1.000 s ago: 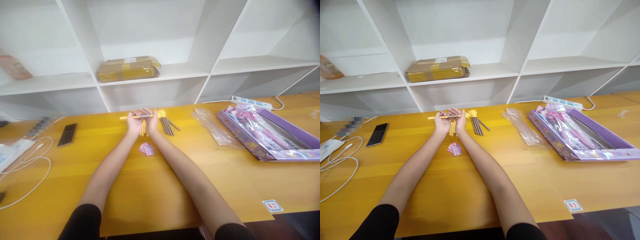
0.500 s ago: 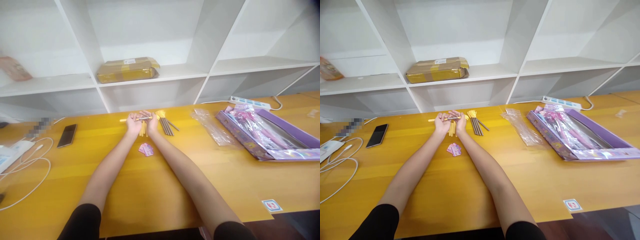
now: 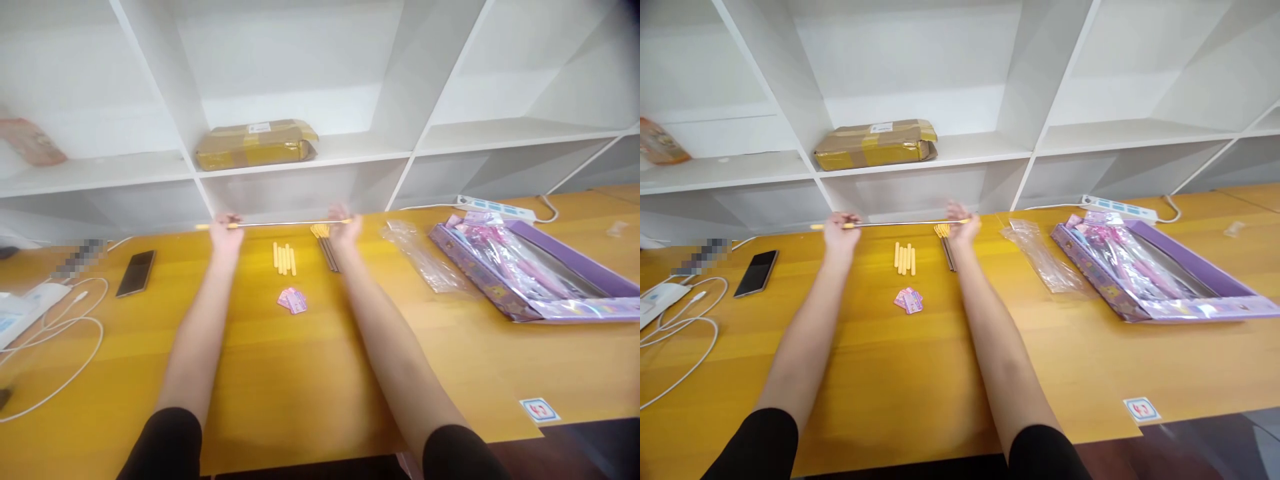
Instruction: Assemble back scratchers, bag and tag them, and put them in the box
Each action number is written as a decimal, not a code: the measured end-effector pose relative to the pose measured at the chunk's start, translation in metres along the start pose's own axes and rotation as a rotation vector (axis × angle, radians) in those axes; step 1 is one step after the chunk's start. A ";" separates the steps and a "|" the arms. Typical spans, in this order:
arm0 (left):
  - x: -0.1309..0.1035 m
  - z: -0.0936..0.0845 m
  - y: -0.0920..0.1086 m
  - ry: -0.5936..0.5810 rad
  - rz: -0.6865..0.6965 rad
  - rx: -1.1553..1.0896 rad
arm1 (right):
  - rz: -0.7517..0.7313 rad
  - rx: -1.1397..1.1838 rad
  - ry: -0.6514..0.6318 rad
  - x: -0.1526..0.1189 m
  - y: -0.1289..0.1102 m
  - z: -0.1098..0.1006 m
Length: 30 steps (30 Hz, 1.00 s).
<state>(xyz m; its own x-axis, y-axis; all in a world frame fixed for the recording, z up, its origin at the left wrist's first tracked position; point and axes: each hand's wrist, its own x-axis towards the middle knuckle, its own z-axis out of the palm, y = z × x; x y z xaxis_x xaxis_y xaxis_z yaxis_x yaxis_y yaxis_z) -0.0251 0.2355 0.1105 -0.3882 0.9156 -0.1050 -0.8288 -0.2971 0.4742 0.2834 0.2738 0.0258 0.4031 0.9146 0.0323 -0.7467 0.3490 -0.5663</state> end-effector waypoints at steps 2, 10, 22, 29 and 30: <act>0.015 -0.013 0.046 0.029 0.066 -0.037 | -0.107 -0.022 0.094 0.030 -0.042 -0.039; 0.033 -0.092 0.025 0.056 -0.084 0.004 | 0.053 -0.129 0.234 0.046 -0.065 -0.112; 0.055 -0.109 0.010 0.068 -0.130 0.068 | 0.052 -0.113 0.282 0.060 -0.059 -0.111; 0.061 -0.110 0.012 0.071 -0.139 0.074 | 0.036 -0.086 0.289 0.061 -0.056 -0.110; 0.061 -0.110 0.013 0.072 -0.148 0.077 | 0.038 -0.078 0.289 0.061 -0.058 -0.111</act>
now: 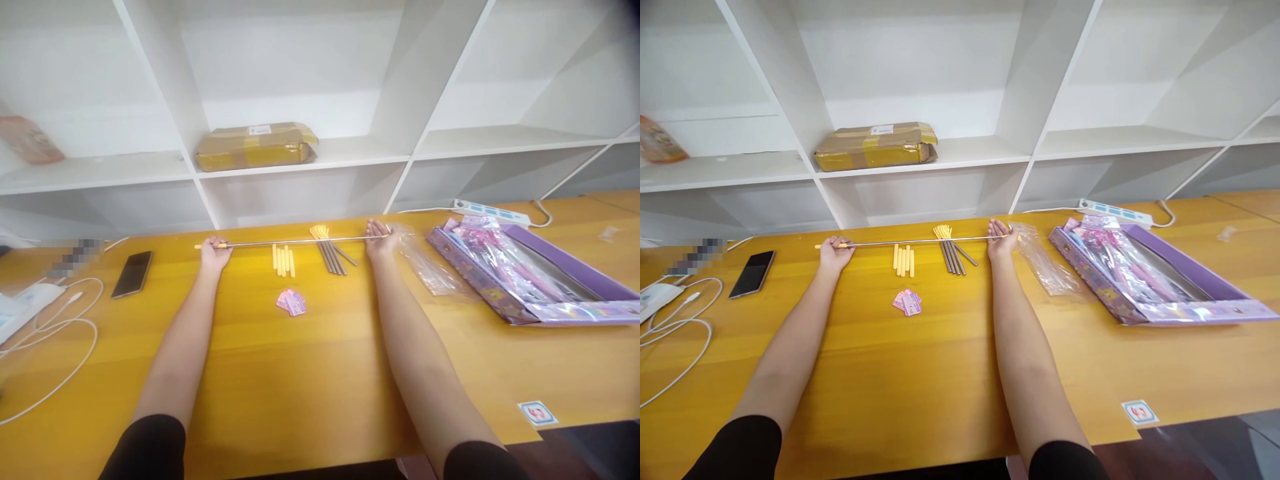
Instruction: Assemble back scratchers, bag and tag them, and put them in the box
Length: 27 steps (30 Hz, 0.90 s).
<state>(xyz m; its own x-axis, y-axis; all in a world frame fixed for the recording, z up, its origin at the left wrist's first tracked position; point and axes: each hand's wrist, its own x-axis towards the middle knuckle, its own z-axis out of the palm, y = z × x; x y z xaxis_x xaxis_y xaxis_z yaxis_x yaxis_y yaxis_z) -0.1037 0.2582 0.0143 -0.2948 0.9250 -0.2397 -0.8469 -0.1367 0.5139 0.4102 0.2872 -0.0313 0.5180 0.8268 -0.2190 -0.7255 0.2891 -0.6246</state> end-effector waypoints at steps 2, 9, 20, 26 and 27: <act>0.001 -0.001 0.002 0.003 -0.006 0.000 | 0.006 0.015 -0.004 0.001 -0.002 -0.002; 0.004 -0.001 0.004 0.023 -0.006 0.003 | 0.030 0.030 -0.008 0.006 -0.004 -0.005; 0.011 -0.006 0.001 0.019 0.036 0.020 | 0.037 -0.024 -0.015 0.012 -0.002 -0.006; 0.013 -0.008 0.000 0.009 0.049 0.034 | 0.035 -0.039 -0.016 0.012 -0.001 -0.006; 0.013 -0.008 0.000 0.008 0.052 0.033 | 0.034 -0.039 -0.016 0.012 -0.001 -0.006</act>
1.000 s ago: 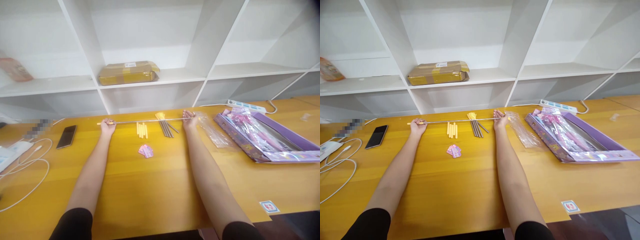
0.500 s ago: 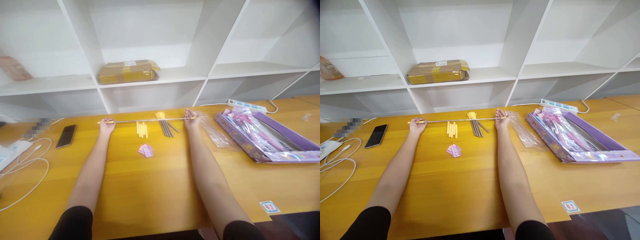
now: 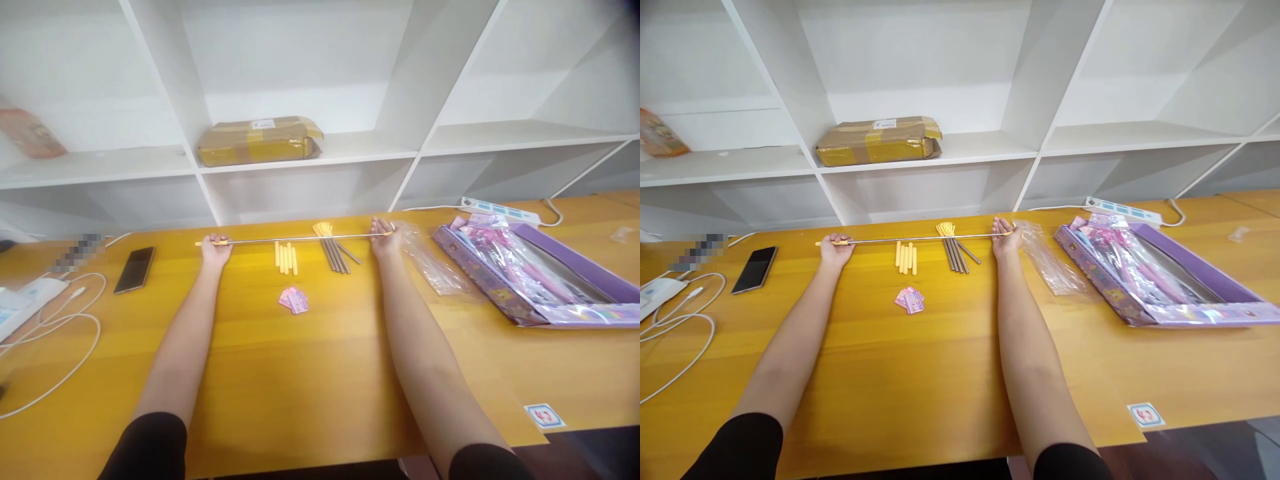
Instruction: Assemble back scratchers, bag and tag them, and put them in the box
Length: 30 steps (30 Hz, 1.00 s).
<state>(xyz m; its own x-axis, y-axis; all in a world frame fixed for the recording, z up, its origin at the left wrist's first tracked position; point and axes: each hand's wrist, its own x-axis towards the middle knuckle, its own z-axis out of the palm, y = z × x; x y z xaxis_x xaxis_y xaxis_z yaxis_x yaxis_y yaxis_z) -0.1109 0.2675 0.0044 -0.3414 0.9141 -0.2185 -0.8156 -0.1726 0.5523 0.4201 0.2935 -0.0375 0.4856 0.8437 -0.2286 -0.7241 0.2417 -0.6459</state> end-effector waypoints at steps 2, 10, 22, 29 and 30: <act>0.000 0.000 0.000 -0.002 0.002 -0.004 | 0.000 -0.004 0.000 -0.001 0.000 0.000; -0.004 0.001 0.001 -0.015 -0.002 -0.021 | -0.006 -0.026 -0.008 -0.003 -0.001 0.001; -0.010 0.004 -0.001 -0.013 -0.009 -0.030 | -0.007 -0.054 -0.001 -0.007 0.001 0.004; -0.017 0.028 0.010 -0.038 0.069 -0.031 | -0.039 -0.068 0.025 -0.011 -0.017 0.010; -0.020 0.039 0.007 -0.070 0.092 -0.035 | -0.047 -0.066 0.026 -0.015 -0.018 0.018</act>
<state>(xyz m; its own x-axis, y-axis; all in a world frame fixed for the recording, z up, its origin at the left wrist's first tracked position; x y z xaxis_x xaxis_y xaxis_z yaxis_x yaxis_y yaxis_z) -0.0911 0.2621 0.0443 -0.3833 0.9170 -0.1103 -0.7983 -0.2689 0.5388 0.4171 0.2851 -0.0098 0.5313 0.8194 -0.2151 -0.6670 0.2481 -0.7026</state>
